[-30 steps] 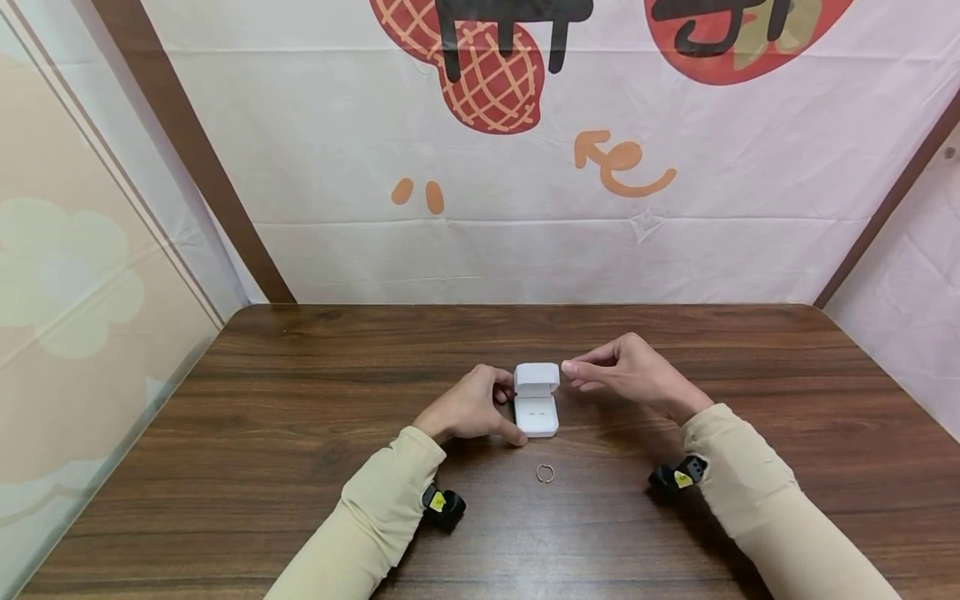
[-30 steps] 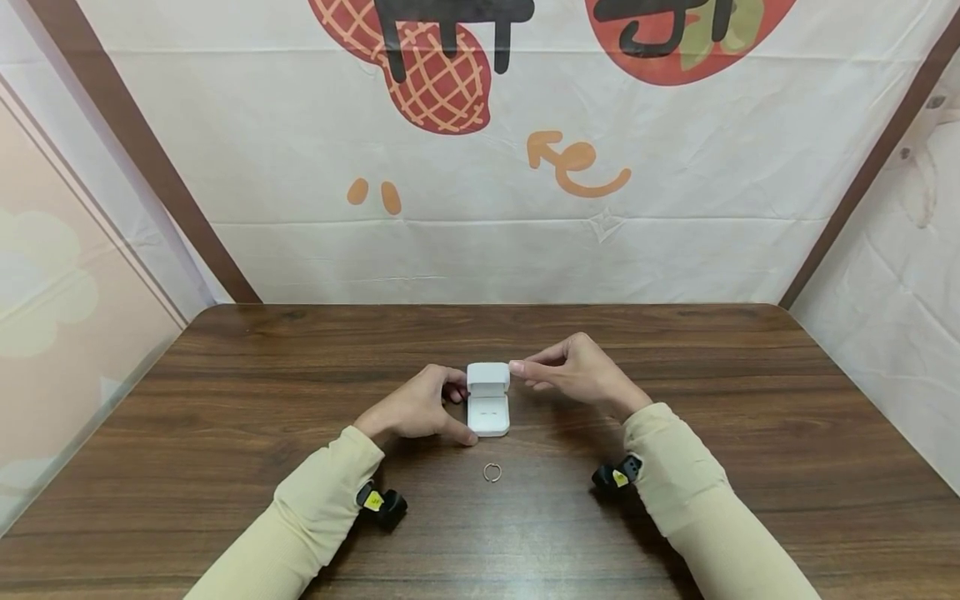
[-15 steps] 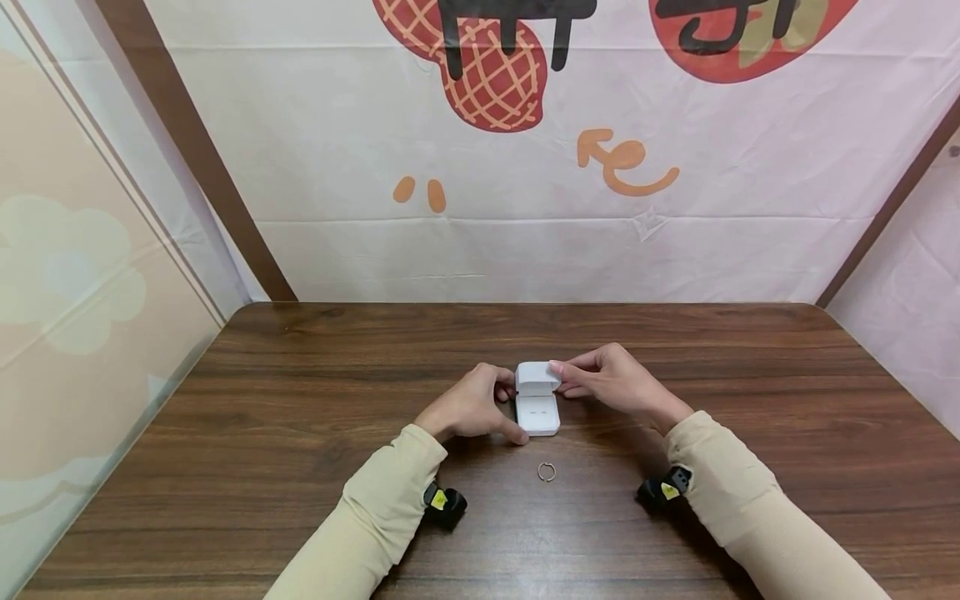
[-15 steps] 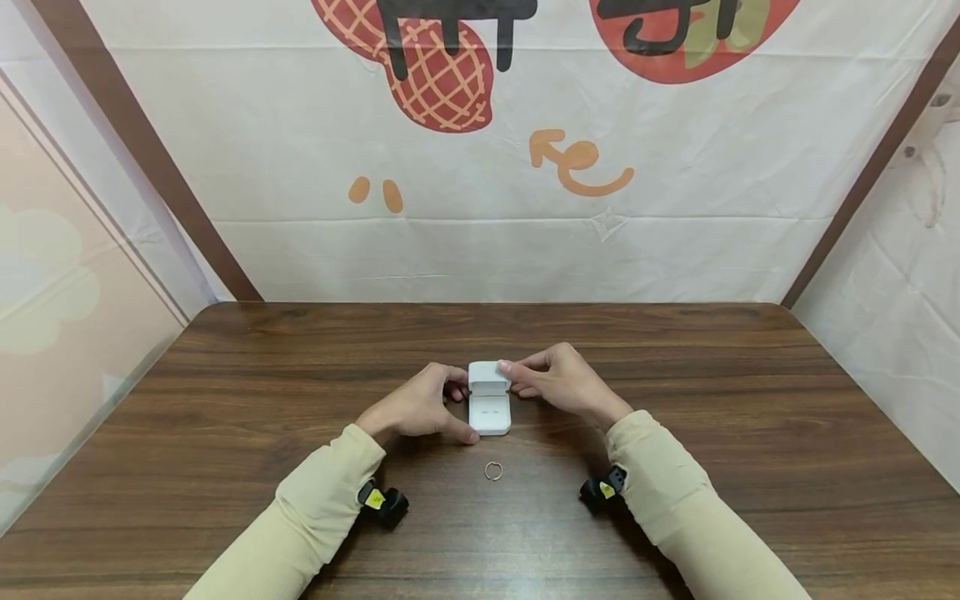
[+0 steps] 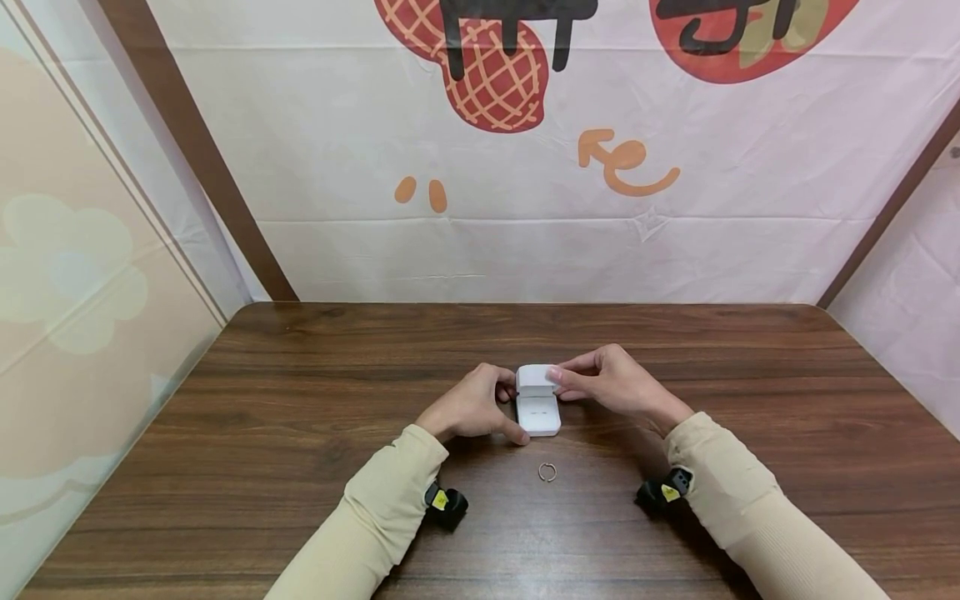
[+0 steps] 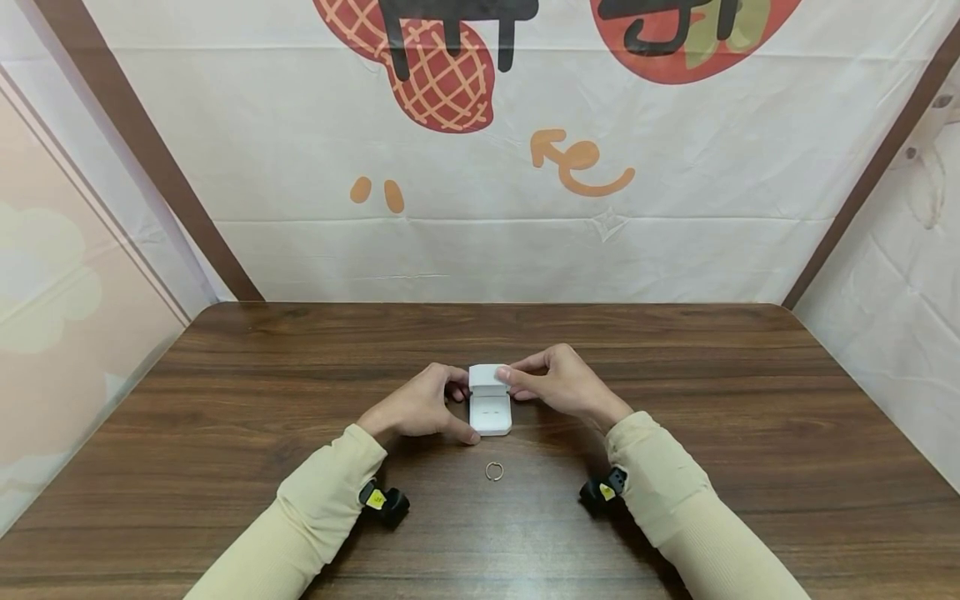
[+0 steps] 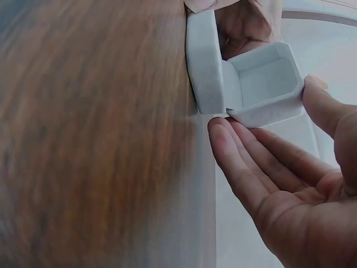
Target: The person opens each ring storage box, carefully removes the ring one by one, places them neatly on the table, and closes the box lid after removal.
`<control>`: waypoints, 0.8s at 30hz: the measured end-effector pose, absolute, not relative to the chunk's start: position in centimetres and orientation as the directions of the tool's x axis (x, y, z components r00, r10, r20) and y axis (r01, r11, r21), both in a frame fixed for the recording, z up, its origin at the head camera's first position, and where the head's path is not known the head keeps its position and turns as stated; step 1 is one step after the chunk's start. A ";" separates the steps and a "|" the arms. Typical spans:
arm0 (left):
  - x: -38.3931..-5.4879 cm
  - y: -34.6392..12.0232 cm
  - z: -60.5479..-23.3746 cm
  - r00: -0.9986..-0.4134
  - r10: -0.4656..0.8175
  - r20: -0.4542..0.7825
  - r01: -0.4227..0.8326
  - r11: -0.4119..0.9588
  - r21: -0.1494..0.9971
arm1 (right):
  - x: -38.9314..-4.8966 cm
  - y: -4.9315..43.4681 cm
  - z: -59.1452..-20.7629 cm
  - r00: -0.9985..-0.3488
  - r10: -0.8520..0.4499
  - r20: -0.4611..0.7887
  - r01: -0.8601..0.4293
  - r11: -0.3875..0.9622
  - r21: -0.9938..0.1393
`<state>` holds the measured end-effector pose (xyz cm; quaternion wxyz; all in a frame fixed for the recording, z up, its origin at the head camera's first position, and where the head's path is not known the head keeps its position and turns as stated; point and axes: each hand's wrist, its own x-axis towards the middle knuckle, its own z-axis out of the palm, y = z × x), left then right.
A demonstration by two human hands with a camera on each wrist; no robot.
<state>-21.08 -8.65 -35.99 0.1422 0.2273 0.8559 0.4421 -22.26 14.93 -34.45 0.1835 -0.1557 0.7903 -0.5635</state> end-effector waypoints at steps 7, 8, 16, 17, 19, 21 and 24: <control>-21.0 -8.6 -35.9 -0.857 0.513 -0.041 0.266 0.511 0.817 | -22.1 15.1 -34.2 -0.888 -0.454 -0.073 -0.146 0.430 -0.891; -21.0 -8.6 -35.9 -0.858 0.512 -0.041 0.267 0.513 0.816 | -22.1 15.2 -34.1 -0.890 -0.451 -0.063 -0.170 0.457 -0.873; -21.0 -8.6 -36.0 -0.860 0.509 -0.039 0.267 0.514 0.815 | -22.0 15.4 -33.8 -0.882 -0.471 -0.024 -0.249 0.509 -0.824; -21.1 -8.6 -36.0 -0.859 0.510 -0.037 0.269 0.513 0.815 | -22.0 15.4 -33.8 -0.877 -0.479 -0.025 -0.250 0.501 -0.829; -21.1 -8.6 -36.1 -0.859 0.511 -0.037 0.269 0.510 0.817 | -21.9 15.4 -33.8 -0.865 -0.502 -0.024 -0.254 0.477 -0.842; -21.1 -8.6 -36.1 -0.857 0.514 -0.034 0.272 0.507 0.818 | -21.9 15.4 -33.8 -0.850 -0.526 -0.018 -0.260 0.451 -0.854; -21.1 -8.6 -36.0 -0.857 0.513 -0.038 0.269 0.510 0.817 | -21.7 15.3 -33.7 -0.836 -0.548 -0.011 -0.268 0.426 -0.864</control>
